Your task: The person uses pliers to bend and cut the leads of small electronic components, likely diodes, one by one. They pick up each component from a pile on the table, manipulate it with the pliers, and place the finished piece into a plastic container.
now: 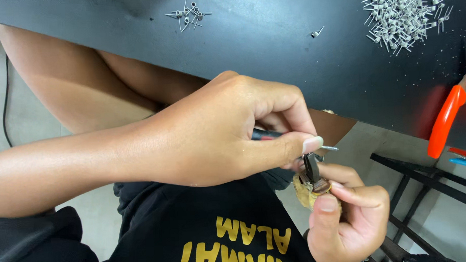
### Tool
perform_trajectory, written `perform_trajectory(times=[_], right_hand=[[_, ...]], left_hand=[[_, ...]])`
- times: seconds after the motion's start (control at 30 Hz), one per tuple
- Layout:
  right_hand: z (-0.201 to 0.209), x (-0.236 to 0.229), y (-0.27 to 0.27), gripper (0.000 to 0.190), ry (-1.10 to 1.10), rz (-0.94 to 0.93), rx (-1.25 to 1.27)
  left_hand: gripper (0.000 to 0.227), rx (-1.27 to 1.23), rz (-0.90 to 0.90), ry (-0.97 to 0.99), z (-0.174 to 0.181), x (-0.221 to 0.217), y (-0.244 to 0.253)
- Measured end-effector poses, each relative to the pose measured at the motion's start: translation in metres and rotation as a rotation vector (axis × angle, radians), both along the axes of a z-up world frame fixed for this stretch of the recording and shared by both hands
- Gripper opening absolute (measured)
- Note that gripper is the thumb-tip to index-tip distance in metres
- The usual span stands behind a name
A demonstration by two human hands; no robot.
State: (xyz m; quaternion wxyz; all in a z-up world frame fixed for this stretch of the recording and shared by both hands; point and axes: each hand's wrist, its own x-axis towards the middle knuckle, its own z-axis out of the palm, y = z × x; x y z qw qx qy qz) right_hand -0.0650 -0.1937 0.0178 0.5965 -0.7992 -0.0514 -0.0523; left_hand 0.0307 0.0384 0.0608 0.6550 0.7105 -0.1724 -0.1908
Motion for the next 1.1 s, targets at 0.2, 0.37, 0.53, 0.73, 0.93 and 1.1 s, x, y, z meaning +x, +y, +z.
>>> perform_trajectory(times=[0.2, 0.37, 0.53, 0.73, 0.93, 1.1], right_hand=[[-0.004, 0.003, 0.0, 0.028, -0.047, 0.005, -0.003], [-0.005, 0.0, 0.0, 0.03, -0.022, -0.019, 0.039], [-0.005, 0.0, 0.002, 0.025, -0.018, -0.025, -0.017], [-0.013, 0.003, 0.01, 0.026, -0.109, -0.006, 0.067], [-0.01, 0.005, 0.006, 0.026, -0.091, 0.003, 0.03], [-0.011, 0.004, 0.012, 0.028, -0.138, -0.079, 0.092]], left_hand=[[0.014, 0.14, -0.01, -0.108, 0.0, -0.004, -0.002], [0.012, 0.071, 0.077, -0.147, -0.001, -0.005, -0.004], [0.014, 0.04, 0.071, -0.091, -0.002, -0.005, -0.008], [0.023, -0.136, 0.092, 0.251, -0.006, -0.007, -0.017], [0.014, -0.212, 0.122, 0.141, 0.004, -0.01, -0.01], [0.011, -0.156, 0.15, 0.056, 0.002, -0.013, -0.014]])
